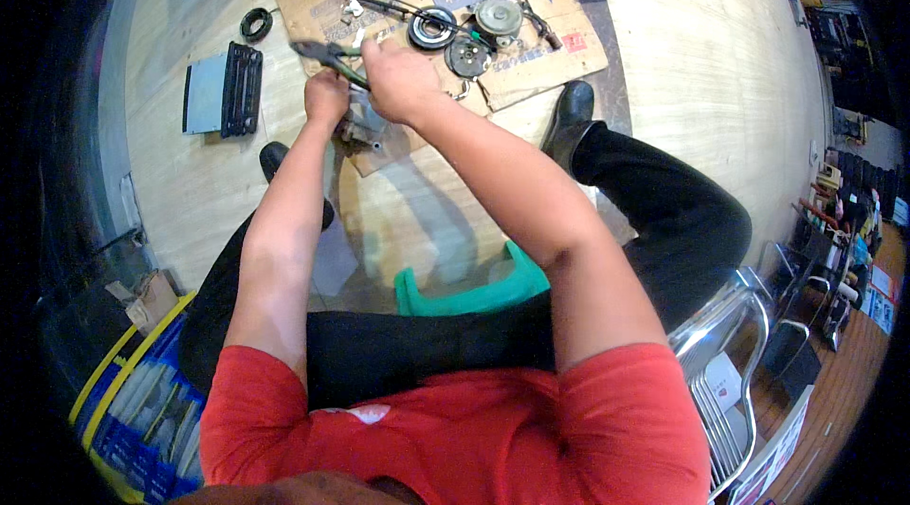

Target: The person sits on the floor and uses pliers to remove a pin and disassemble components from a small metal motor assembly.

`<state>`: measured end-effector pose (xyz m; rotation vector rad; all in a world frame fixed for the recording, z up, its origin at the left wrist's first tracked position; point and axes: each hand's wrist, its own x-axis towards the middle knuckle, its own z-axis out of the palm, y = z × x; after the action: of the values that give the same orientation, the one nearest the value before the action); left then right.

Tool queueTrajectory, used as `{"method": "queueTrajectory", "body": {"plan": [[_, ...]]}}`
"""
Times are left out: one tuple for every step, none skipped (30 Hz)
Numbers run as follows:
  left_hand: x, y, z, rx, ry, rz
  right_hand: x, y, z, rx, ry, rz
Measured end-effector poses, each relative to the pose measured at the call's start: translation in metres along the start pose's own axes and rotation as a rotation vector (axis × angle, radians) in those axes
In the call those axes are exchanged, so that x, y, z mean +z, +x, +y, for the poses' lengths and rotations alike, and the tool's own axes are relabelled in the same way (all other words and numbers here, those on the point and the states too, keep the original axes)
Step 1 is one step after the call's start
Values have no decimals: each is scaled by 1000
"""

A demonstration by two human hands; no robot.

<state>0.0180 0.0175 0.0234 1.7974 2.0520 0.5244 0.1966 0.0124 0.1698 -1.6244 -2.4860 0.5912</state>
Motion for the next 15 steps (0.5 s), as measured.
{"method": "queueTrajectory", "body": {"plan": [[0,4,2,-22,11,-20,-8,-7,-2,11,119,72],[-1,2,3,-44,-3,-17,-5,-11,4,13,119,92],[-2,0,2,-68,-15,-12,3,-15,12,13,121,113],[-4,0,6,-80,-34,-10,9,-22,23,24,116,140],[-7,3,9,-136,26,-127,17,-27,42,40,63,117],[-6,2,8,-125,-47,-123,28,-33,63,96,36,94],[-2,-4,8,-111,-121,-122,55,-42,94,201,14,93],[-7,-13,-1,-115,-178,-112,60,-48,103,337,0,-11],[-8,-22,4,-197,-171,-181,63,-58,116,482,-23,-117],[-9,-22,14,-162,-152,-221,78,-74,142,500,-44,-94],[-14,-21,22,-132,-128,-261,93,-85,164,515,-61,-74],[-19,-23,21,-114,-95,-297,97,-85,167,537,-53,-93],[-21,-17,24,-193,-88,-373,101,-87,173,570,-54,-114],[-20,-21,28,-193,-61,-341,102,-89,177,603,-56,-135],[-17,-29,35,-192,-35,-310,108,-93,185,603,-46,-144]]}}
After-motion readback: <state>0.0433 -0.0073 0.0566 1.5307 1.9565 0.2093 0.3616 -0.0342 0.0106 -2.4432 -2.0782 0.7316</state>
